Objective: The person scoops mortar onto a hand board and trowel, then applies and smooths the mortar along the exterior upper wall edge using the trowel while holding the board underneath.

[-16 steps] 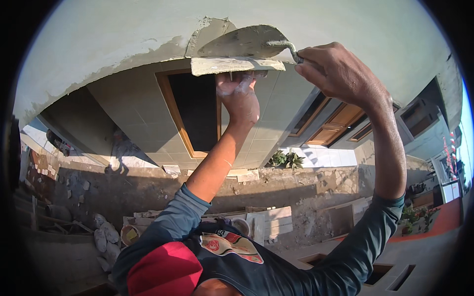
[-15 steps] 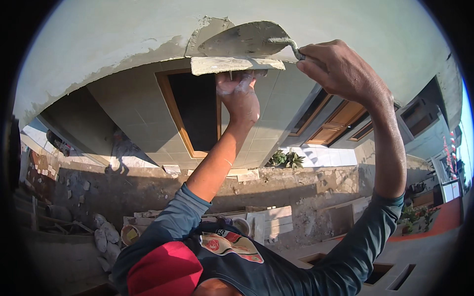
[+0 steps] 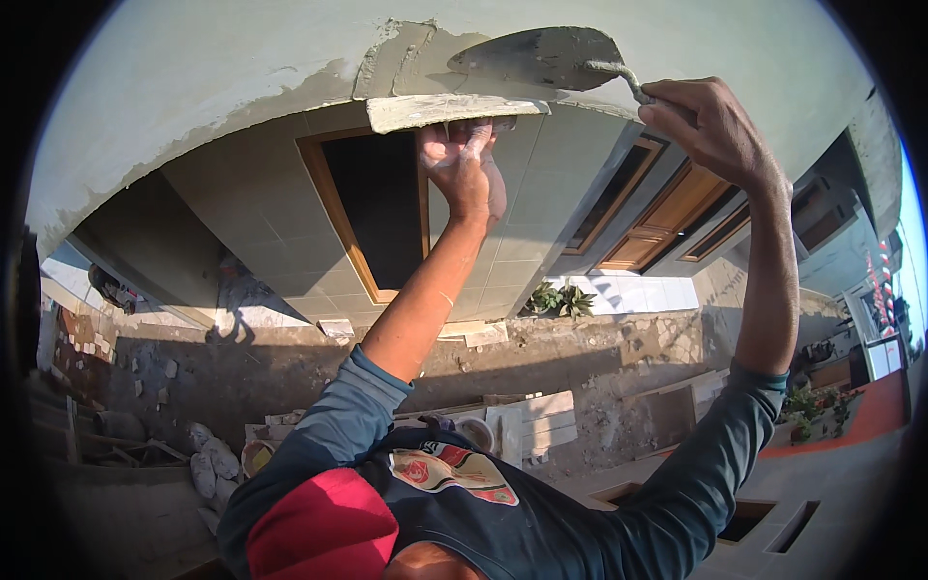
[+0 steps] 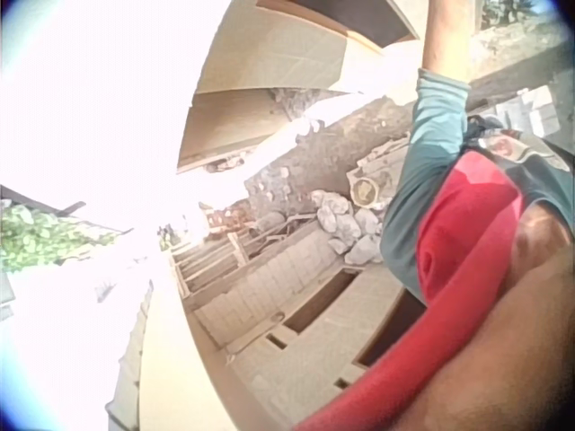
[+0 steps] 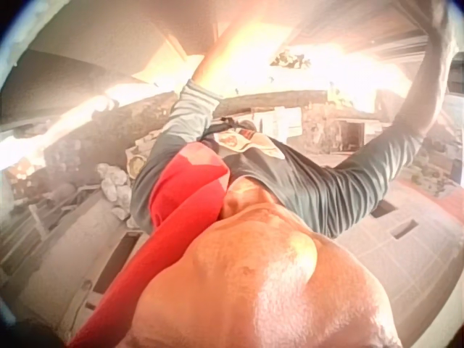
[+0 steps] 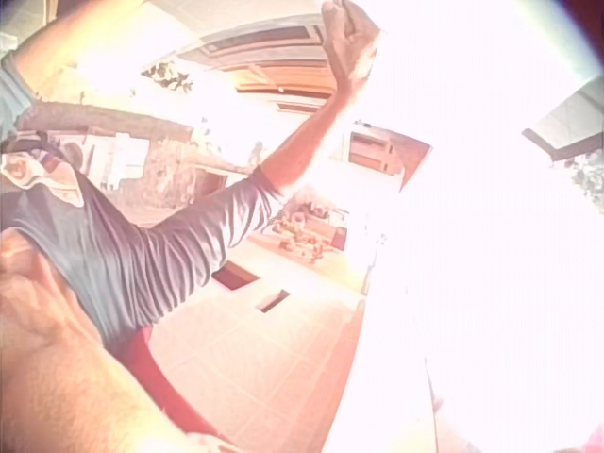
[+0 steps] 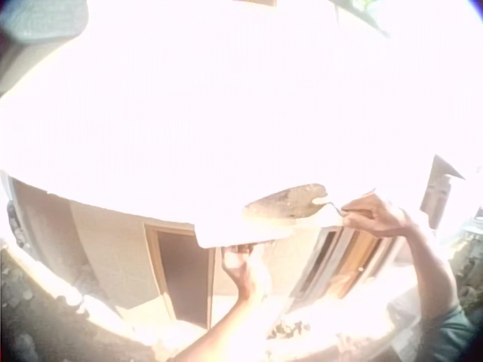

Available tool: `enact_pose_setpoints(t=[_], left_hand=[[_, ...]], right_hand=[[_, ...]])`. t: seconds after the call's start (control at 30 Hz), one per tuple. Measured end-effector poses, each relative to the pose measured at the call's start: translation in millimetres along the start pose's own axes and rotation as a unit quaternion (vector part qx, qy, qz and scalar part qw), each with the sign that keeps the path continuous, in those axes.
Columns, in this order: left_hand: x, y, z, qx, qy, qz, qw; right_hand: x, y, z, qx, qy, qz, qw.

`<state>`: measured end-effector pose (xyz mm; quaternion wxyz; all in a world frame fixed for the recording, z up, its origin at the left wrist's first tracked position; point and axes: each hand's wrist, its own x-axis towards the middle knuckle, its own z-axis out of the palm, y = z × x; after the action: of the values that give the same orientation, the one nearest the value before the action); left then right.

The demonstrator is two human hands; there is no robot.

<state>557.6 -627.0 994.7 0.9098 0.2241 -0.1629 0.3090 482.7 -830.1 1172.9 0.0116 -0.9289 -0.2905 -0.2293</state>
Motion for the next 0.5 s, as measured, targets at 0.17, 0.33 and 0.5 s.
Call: enact_pose_setpoints(t=[0.17, 0.33, 0.5], left_hand=[[-12.3, -15.6, 18.4, -0.01, -0.003, -0.037, 0.999], [-19.9, -21.6, 23.5, 0.028, -0.003, -0.024, 0.999], [-45.8, -40.0, 38.4, 0.07, -0.07, -0.153, 0.983]], right_hand=[[-18.4, -0.9, -16.4, 0.057, 0.053, 0.079, 0.994], [17.8, -50.9, 11.5, 0.058, -0.024, -0.009, 0.998], [22.1, -49.6, 1.3, 0.061, -0.01, 0.03, 0.998]])
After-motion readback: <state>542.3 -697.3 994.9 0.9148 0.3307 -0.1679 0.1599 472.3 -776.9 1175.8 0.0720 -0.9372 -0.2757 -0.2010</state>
